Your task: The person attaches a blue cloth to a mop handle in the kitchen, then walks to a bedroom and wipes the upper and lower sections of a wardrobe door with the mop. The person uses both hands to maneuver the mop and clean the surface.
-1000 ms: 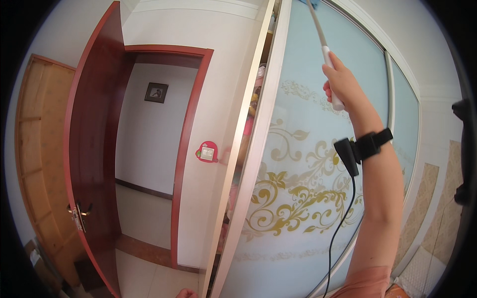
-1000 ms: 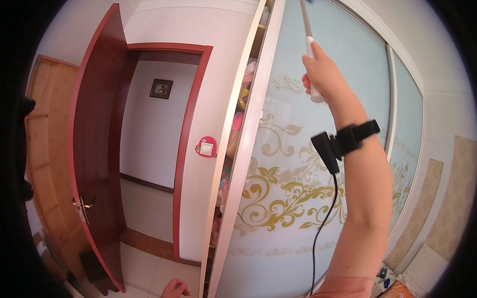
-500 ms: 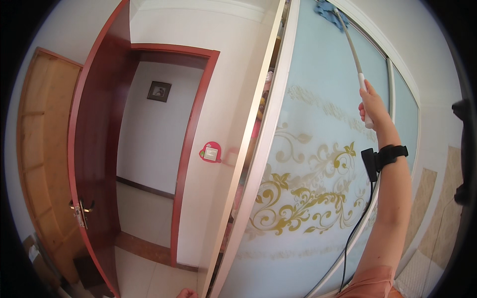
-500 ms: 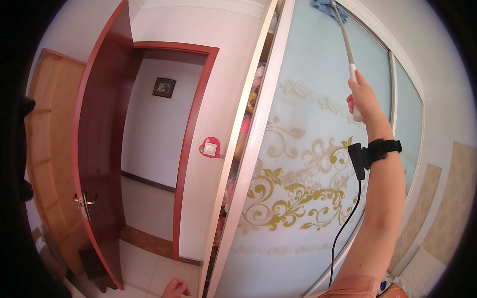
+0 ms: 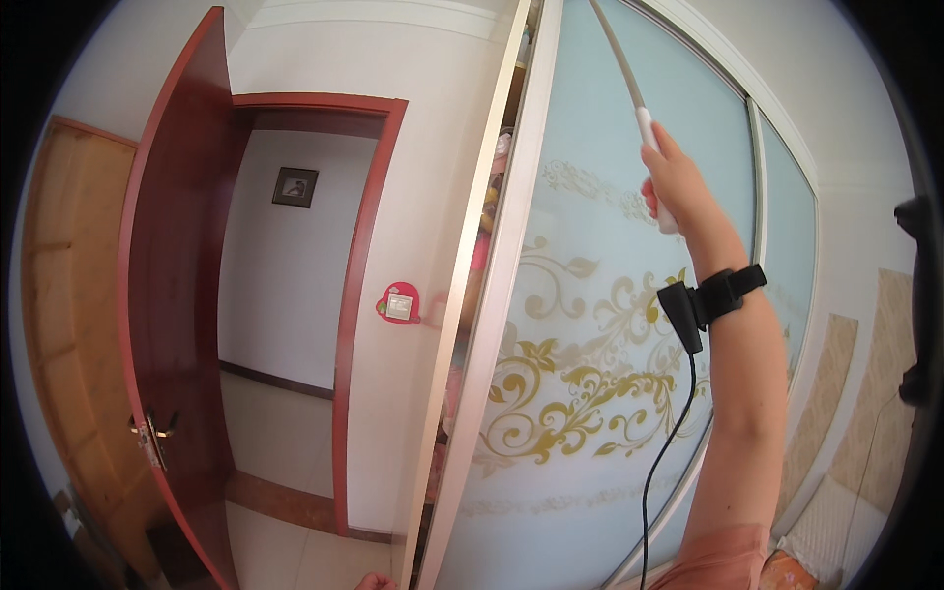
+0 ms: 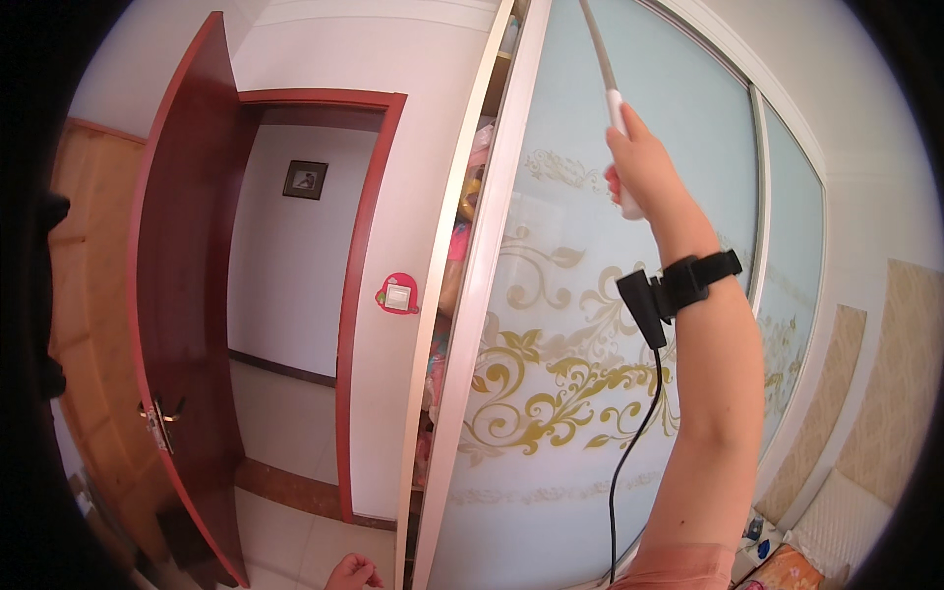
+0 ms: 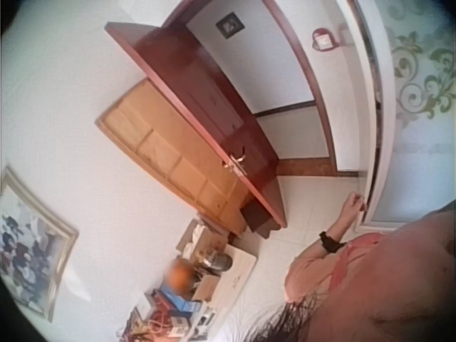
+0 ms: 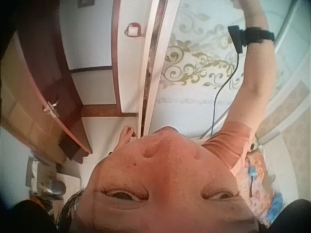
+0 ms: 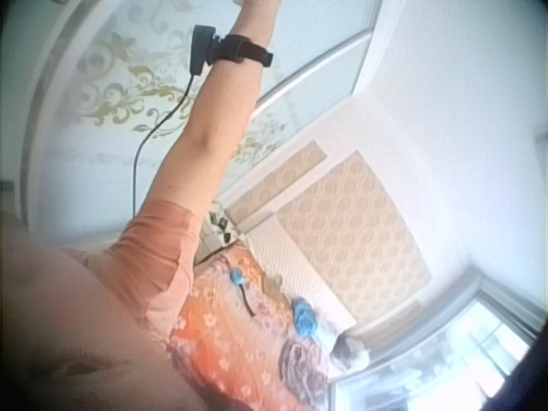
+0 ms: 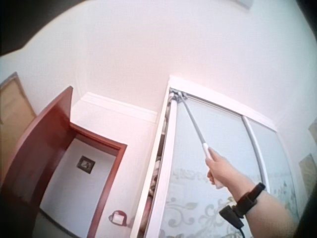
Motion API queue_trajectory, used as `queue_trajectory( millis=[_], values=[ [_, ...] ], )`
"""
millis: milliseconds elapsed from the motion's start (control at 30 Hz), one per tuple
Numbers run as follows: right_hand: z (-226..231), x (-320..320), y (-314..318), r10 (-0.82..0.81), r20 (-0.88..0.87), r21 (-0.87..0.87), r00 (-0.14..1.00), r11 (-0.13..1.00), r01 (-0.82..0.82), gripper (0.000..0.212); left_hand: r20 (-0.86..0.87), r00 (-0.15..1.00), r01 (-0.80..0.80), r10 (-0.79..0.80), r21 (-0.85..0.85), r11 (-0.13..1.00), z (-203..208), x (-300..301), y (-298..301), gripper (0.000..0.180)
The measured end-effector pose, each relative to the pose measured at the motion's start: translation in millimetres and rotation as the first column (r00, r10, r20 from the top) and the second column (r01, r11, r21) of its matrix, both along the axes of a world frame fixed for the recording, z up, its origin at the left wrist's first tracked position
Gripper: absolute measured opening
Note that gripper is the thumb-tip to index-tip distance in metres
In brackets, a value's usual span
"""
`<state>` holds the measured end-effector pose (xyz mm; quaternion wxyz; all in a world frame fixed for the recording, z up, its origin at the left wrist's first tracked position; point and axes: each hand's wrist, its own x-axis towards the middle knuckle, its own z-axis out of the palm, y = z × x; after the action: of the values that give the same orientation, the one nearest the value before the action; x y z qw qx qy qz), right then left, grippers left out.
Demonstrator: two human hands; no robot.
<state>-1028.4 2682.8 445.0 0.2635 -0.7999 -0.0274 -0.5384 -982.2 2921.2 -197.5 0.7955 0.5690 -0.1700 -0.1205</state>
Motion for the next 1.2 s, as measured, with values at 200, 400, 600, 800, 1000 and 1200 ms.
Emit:
queue_trajectory(
  millis=[200,400,600,800,1000,1200],
  values=[
    [-4,1,-78,-0.088,0.037,0.083,0.995,0.993,0.085,0.052,-0.031,0.999,-0.028,0.028,-0.013,1.0,-3,-1,9,0.015],
    [3,-4,-98,-0.115,0.068,0.156,0.991,0.982,0.103,0.052,-0.058,0.993,-0.094,0.099,0.083,0.992,0,-5,22,0.016],
    [-6,3,-53,0.006,0.088,0.026,0.996,1.0,-0.008,0.056,-0.092,0.996,-0.008,0.011,0.029,1.0,8,-6,15,0.017],
    [-7,-5,-51,0.028,0.019,-0.008,0.999,1.0,-0.028,0.055,-0.076,0.997,0.022,-0.011,0.156,0.988,15,3,-16,0.021],
    [-9,-11,-131,-0.092,0.012,0.005,0.996,0.996,0.092,0.052,-0.164,0.986,0.062,-0.044,0.108,0.992,18,2,-59,0.019],
    [-8,-17,-249,-0.095,0.059,0.029,0.994,0.995,0.093,0.05,-0.044,0.999,0.03,-0.025,0.112,0.993,9,8,-142,0.015]
  ],
)
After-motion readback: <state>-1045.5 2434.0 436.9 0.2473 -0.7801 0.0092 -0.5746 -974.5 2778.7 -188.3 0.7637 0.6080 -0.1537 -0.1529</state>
